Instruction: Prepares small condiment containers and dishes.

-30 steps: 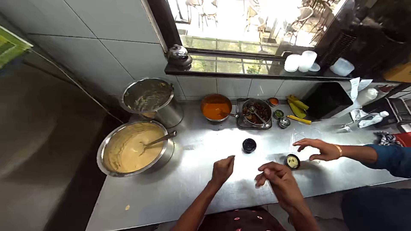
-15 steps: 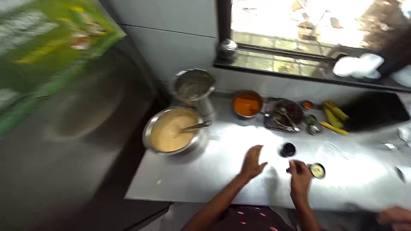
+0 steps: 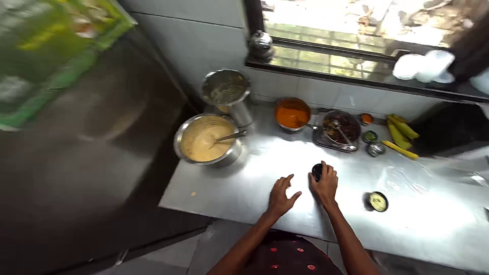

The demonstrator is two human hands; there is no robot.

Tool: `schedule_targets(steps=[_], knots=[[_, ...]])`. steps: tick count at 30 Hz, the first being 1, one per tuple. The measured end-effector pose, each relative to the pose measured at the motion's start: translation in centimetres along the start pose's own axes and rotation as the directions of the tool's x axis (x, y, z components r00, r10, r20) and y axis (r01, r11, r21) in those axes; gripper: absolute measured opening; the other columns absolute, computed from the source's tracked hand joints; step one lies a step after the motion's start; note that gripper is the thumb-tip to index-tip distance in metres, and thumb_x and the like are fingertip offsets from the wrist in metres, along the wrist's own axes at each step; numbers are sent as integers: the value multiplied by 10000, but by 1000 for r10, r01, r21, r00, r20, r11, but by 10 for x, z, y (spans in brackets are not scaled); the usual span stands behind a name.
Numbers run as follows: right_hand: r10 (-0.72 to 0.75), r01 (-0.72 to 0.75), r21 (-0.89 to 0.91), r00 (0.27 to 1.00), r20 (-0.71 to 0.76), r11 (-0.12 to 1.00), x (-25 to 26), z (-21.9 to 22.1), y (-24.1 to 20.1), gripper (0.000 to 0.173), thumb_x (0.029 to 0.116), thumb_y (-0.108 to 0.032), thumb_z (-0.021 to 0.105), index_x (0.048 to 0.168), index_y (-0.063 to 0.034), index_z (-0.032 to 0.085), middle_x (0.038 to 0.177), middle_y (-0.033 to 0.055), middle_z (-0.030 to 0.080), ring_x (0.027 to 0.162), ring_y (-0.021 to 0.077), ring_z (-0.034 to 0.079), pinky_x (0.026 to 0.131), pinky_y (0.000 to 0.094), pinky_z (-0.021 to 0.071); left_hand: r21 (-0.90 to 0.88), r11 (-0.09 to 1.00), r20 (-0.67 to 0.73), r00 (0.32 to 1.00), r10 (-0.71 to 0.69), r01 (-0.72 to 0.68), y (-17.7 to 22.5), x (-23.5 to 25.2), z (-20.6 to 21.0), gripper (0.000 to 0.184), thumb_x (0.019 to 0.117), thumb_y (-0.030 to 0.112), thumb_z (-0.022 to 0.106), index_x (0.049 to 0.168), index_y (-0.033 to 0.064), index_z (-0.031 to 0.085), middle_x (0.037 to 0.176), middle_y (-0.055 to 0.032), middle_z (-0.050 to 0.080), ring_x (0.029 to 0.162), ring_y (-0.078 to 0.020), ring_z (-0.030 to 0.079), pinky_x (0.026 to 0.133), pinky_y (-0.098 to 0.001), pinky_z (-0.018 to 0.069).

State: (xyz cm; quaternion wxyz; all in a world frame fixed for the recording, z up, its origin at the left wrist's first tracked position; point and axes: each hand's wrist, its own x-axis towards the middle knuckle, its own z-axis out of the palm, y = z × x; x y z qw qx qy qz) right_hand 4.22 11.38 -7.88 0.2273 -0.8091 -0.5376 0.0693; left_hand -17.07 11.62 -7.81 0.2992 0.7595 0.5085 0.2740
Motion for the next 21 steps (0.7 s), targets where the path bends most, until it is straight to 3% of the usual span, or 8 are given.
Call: schedule_targets(steps=[2,4,7,10,14,17,19,21], knots=[[-80,77,113,997,21,991,-20,15,-40,785,876,-511,725,1517,-128,483,1334,199,598,1093,412,614,843,590,525,-234,967,1,994,-105,102,-3,-8,-15,823,895,484,752,1580,220,382,1414,-56,551,1153,-157,623,918,-374,587],[-188,160,337,981,54,928,-47,19,-83,832,867,-505,730,1541,-111,442,1375,177,594,1157,372,614,919,582,535,-591,767,60,962,-267,250,-9,-24,-32,698,1010,359,613,1616,245,285,1533,-57,469,1196,-214,637,902,-428,614],[-477,328,551,866,150,768,-78,16,-136,967,865,-698,640,1612,-167,334,1610,79,423,1462,278,422,1159,614,379,-952,109,216,878,-427,287,-18,-44,-63,600,1092,528,251,1590,207,347,1504,-109,530,1322,-269,563,1060,-490,505],[-619,432,608,775,127,666,-73,6,-175,960,875,-745,596,1625,-210,325,1697,22,277,1572,240,225,1250,618,233,-923,-336,351,764,-541,186,-42,-48,-111,780,1028,689,223,1404,89,550,1204,-207,676,996,-299,697,817,-456,595],[-441,383,566,897,-39,730,-5,-3,-223,736,948,-439,693,1545,-101,429,1536,121,503,1372,279,523,1095,521,481,-929,-346,315,769,-556,130,-97,-53,-183,782,1017,708,195,1297,68,548,1068,-227,671,758,-291,676,616,-413,575],[-336,275,351,933,128,895,52,-17,-266,711,1004,-515,592,1529,-65,428,1366,226,593,1154,395,633,909,603,535,-955,-275,254,793,-554,114,-139,-59,-242,777,1021,692,181,1219,66,595,1006,-198,680,692,-240,649,562,-366,547],[-243,220,111,928,284,969,89,-11,-299,633,963,-637,568,1273,-93,658,1018,177,725,927,381,705,774,627,548,-963,-239,230,843,-486,125,-167,-58,-277,820,1019,685,144,1295,76,618,993,-185,683,679,-215,638,553,-336,534],[-152,197,-50,873,463,979,108,-5,-331,555,944,-629,608,1061,-100,726,915,172,726,892,396,704,742,646,531,-960,-238,241,870,-430,148,-189,-53,-306,857,1008,702,116,1366,91,598,1006,-187,672,678,-210,625,567,-329,531]])
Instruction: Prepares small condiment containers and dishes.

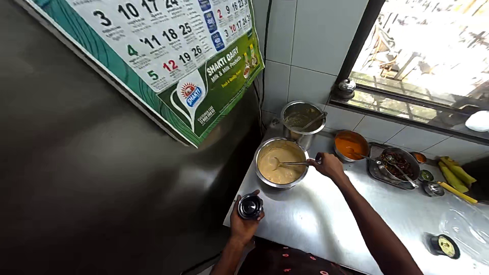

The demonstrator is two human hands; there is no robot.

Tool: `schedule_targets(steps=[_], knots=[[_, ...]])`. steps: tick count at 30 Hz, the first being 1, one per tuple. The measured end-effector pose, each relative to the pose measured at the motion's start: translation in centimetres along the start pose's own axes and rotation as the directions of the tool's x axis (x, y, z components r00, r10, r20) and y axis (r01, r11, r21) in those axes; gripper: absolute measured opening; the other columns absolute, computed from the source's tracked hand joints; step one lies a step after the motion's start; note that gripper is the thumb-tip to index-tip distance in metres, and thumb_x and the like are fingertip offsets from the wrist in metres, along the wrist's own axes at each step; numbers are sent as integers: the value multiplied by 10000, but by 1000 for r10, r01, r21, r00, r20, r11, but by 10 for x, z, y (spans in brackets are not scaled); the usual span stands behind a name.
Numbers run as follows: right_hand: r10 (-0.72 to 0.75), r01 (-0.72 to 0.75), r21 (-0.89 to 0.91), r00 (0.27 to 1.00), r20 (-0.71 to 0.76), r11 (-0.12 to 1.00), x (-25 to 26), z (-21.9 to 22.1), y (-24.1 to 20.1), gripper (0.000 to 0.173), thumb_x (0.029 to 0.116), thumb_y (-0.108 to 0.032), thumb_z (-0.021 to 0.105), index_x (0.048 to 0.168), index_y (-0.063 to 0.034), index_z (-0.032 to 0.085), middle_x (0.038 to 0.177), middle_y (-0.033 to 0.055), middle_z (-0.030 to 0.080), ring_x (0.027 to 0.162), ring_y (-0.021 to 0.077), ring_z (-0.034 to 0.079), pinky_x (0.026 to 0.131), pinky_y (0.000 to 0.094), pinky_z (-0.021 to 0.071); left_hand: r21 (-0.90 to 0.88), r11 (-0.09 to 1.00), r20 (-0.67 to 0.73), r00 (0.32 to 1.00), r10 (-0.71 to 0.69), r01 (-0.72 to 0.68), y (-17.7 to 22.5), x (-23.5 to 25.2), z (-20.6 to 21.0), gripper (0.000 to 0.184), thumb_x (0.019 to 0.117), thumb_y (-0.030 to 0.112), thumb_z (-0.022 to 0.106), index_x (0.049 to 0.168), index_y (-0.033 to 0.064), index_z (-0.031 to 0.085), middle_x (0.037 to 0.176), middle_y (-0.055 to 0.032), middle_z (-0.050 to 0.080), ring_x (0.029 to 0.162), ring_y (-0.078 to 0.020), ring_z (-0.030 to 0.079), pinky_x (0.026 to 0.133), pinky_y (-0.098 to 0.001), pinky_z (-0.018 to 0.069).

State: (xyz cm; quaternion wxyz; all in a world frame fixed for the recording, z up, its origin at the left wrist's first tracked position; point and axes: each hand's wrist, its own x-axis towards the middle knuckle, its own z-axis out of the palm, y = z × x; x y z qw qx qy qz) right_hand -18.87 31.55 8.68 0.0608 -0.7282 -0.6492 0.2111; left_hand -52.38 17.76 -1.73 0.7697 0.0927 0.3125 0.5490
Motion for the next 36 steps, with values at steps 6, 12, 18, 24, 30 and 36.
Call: schedule_targets(steps=[6,12,18,24,30,36], knots=[[-91,124,-117,962,256,985,-1,20,-64,410,932,-505,677,987,-102,724,921,160,716,920,388,696,755,652,535,-30,999,49,999,-25,26,46,35,-6,796,1031,655,150,1361,89,602,1083,-196,669,697,-200,616,594,-323,522],[-159,167,-282,986,51,945,-16,7,-51,233,1012,-337,596,1058,-131,696,862,167,723,851,410,710,706,634,531,-145,987,-104,993,60,-75,56,71,1,662,1012,673,239,1154,139,605,995,-139,669,670,-202,622,579,-341,532],[-285,301,-278,954,96,912,-11,20,-35,287,1020,-387,562,978,-129,681,781,122,696,783,354,707,658,587,530,-133,989,-42,997,67,-72,52,84,9,664,1004,687,284,1162,147,637,992,-128,679,681,-189,632,592,-330,543],[-299,292,-267,954,17,918,-8,15,-15,287,1005,-382,570,937,-128,688,756,130,690,764,368,701,653,599,520,-159,979,-86,989,118,-131,42,75,12,640,1000,690,298,1173,166,623,986,-112,674,718,-189,644,633,-341,558],[-399,384,109,890,222,917,1,31,-16,304,957,-397,679,885,-105,721,789,91,693,766,291,682,691,586,528,-87,968,-103,968,227,-236,35,60,23,638,1027,655,249,1249,178,610,1220,-146,680,758,-209,668,614,-340,546],[-273,57,656,934,231,752,-36,25,5,268,994,-245,672,813,-47,661,525,2,455,443,71,349,456,249,305,-52,904,-173,895,410,-424,42,28,35,573,1046,627,280,1228,187,599,1053,-89,683,820,-218,684,700,-401,590]])
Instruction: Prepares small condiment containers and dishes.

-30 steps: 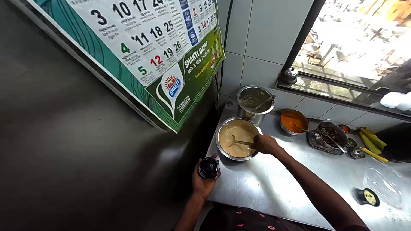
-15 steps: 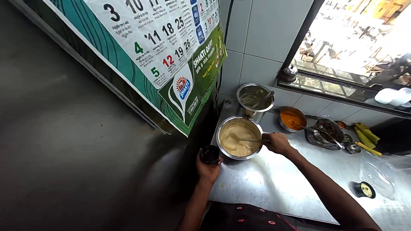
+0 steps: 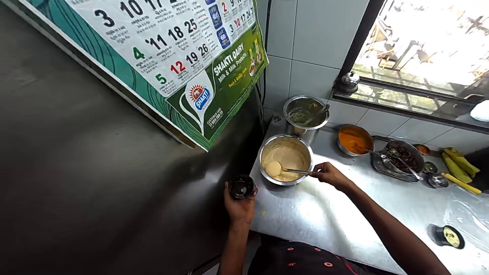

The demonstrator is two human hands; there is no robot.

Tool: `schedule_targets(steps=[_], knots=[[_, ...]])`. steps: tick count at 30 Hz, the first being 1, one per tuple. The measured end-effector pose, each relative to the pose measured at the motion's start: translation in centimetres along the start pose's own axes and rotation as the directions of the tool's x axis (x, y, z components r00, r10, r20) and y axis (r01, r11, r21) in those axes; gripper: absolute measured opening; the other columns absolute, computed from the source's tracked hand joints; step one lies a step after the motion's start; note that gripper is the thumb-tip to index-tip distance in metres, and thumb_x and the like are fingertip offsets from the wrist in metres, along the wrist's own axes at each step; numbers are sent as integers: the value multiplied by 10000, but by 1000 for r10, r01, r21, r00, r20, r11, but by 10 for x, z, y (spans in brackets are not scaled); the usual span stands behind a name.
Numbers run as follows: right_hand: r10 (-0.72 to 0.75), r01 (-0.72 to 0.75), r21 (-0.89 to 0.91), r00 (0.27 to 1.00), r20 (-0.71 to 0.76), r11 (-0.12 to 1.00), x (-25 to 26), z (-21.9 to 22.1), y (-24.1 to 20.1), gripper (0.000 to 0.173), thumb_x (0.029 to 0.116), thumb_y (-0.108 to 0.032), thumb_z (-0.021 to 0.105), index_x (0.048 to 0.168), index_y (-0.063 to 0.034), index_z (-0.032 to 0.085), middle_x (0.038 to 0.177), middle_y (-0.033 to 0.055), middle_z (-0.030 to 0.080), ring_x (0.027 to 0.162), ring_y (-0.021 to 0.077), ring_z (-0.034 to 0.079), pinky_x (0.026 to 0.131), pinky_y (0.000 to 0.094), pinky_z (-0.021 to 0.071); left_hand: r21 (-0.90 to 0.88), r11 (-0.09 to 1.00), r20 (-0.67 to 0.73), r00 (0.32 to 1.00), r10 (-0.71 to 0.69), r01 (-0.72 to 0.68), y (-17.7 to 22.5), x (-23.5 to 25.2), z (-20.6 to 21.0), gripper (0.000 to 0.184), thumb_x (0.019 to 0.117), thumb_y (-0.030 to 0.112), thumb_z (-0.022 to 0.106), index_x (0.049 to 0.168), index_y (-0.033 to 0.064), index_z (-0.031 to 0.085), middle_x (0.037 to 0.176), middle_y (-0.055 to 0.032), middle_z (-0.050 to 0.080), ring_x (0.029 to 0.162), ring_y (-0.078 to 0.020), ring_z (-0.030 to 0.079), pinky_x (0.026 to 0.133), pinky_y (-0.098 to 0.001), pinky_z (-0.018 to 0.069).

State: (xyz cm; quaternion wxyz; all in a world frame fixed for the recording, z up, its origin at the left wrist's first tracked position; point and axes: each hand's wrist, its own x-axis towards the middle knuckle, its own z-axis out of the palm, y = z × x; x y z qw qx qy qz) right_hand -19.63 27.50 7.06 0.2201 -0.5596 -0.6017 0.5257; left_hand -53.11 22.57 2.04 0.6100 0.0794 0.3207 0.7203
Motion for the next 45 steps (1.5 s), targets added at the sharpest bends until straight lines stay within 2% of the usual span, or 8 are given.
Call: schedule_targets(steps=[7,12,17,27,30,34,40,45], knots=[[2,34,357,995,-98,933,1,19,54,229,987,-224,695,846,-54,633,537,-12,470,446,38,366,445,210,304,-27,999,44,999,27,-26,1,-10,15,501,1059,568,386,1346,183,531,1224,-103,655,1042,-266,697,896,-478,587],[-39,97,331,983,-178,939,-15,17,57,230,971,-271,707,840,-89,651,527,-23,440,446,36,336,447,213,285,298,954,-107,992,61,-27,-16,-3,48,520,1048,587,407,1383,207,520,1148,-62,673,905,-189,685,765,-367,581],[-34,100,281,973,-228,954,-46,-8,20,237,975,-278,702,830,-99,648,525,-24,443,443,34,334,443,208,280,440,897,-67,994,87,-49,-33,-4,80,533,1032,533,520,1446,213,422,1239,-81,618,967,-220,675,808,-402,581],[-165,236,151,912,-375,960,-83,-32,-52,234,958,-288,723,850,-90,662,547,21,469,448,85,363,442,238,309,144,986,87,992,-96,83,-68,5,127,494,1090,437,433,1512,186,382,1427,-115,549,1225,-298,618,1008,-481,535],[-274,266,-81,851,-449,961,-81,-24,-49,289,952,-392,720,871,-116,690,566,21,518,447,134,420,439,304,359,46,993,162,980,-119,113,-71,3,136,505,1091,480,388,1514,205,397,1459,-96,536,1284,-289,586,1059,-481,500],[-497,287,-439,707,-502,851,-78,-12,-35,378,968,-546,624,817,-202,664,524,-77,468,417,79,401,408,301,352,-6,992,166,979,-122,124,-70,2,142,507,1096,479,372,1522,204,395,1483,-96,513,1311,-291,565,1074,-477,487],[-778,309,-739,444,-445,599,-76,-8,-34,348,1023,-430,573,817,-167,673,570,-53,496,481,95,469,462,307,400,-61,990,169,979,-115,127,-69,3,134,475,1107,450,345,1494,183,415,1446,-115,543,1268,-298,599,1044,-475,511],[-858,305,-820,345,-380,485,-80,-11,-39,301,1019,-349,595,814,-154,700,580,-47,512,533,110,482,511,301,386,-74,990,220,970,-100,119,-68,1,132,468,1115,433,316,1505,193,411,1449,-128,545,1271,-314,600,1049,-479,508]])
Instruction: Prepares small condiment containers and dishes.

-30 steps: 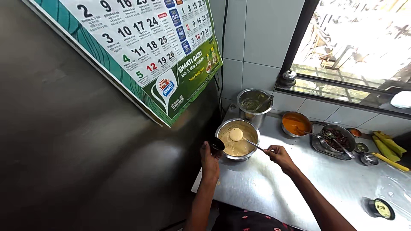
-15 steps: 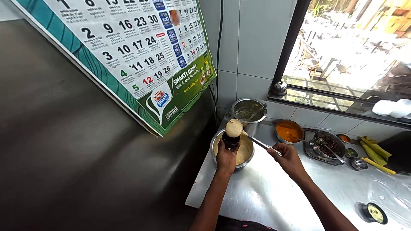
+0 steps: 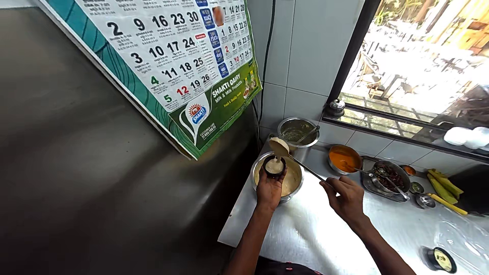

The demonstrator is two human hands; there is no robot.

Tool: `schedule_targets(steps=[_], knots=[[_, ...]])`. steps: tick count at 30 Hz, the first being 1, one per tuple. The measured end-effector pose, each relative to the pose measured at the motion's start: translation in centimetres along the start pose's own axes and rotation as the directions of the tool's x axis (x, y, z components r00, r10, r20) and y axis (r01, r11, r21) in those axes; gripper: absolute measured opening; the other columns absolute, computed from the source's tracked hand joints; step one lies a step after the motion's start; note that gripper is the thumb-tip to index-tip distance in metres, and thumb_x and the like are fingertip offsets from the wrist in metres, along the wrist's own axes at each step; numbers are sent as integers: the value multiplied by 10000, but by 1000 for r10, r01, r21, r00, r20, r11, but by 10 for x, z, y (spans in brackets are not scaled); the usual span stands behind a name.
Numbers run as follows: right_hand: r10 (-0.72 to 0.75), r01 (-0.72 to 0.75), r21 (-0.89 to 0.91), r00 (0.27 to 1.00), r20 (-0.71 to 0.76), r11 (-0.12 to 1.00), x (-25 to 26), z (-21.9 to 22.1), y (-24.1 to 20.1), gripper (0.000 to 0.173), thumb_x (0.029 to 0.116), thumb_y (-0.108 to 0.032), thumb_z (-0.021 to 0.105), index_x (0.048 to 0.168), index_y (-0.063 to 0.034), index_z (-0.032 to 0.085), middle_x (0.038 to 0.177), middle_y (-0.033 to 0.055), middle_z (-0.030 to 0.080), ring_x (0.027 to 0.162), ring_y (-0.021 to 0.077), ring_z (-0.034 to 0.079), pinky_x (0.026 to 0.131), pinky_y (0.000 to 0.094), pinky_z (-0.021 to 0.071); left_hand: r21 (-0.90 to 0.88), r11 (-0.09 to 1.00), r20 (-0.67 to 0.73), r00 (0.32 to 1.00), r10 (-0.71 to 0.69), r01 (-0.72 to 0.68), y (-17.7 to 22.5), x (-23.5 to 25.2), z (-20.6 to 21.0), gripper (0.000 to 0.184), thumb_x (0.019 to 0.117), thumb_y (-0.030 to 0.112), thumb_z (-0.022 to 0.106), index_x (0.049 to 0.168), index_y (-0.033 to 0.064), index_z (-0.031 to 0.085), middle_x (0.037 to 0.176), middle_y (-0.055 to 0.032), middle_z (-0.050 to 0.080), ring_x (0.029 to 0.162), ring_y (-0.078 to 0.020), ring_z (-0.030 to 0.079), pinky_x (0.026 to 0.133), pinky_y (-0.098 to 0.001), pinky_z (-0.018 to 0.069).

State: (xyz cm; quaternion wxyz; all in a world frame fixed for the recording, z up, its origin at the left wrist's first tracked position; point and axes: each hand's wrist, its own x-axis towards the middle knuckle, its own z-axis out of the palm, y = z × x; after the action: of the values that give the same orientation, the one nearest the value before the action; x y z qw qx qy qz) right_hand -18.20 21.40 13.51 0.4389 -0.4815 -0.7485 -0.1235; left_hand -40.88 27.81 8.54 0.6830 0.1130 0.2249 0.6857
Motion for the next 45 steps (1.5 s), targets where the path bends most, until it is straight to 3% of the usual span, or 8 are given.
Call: schedule_targets(steps=[6,20,27,45], knots=[[-90,95,-117,995,51,989,-19,6,0,307,1034,-344,559,826,-173,705,612,-36,552,582,141,529,546,323,419,37,999,52,999,-2,0,2,-2,0,482,1120,433,262,1525,204,390,1460,-125,535,1270,-311,594,1043,-473,507],[-90,106,-177,991,96,978,-26,4,-10,311,1043,-323,532,821,-168,686,598,-37,534,569,142,504,579,331,404,48,999,42,999,16,-18,0,-2,-6,467,1124,404,274,1547,218,346,1476,-128,519,1287,-325,583,1040,-498,507],[-89,104,-198,992,87,975,-26,5,-13,299,1039,-314,544,813,-169,677,577,-39,502,565,143,458,750,403,388,41,999,54,999,-4,2,3,3,-9,472,1126,394,266,1557,214,335,1486,-141,510,1305,-338,570,1062,-511,492],[-32,46,-235,997,65,971,-31,5,-32,287,1037,-317,549,824,-174,677,591,-44,512,578,134,463,723,375,388,50,998,88,995,-45,41,13,12,-11,453,1127,368,285,1543,202,356,1461,-150,530,1292,-344,580,1059,-512,496]])
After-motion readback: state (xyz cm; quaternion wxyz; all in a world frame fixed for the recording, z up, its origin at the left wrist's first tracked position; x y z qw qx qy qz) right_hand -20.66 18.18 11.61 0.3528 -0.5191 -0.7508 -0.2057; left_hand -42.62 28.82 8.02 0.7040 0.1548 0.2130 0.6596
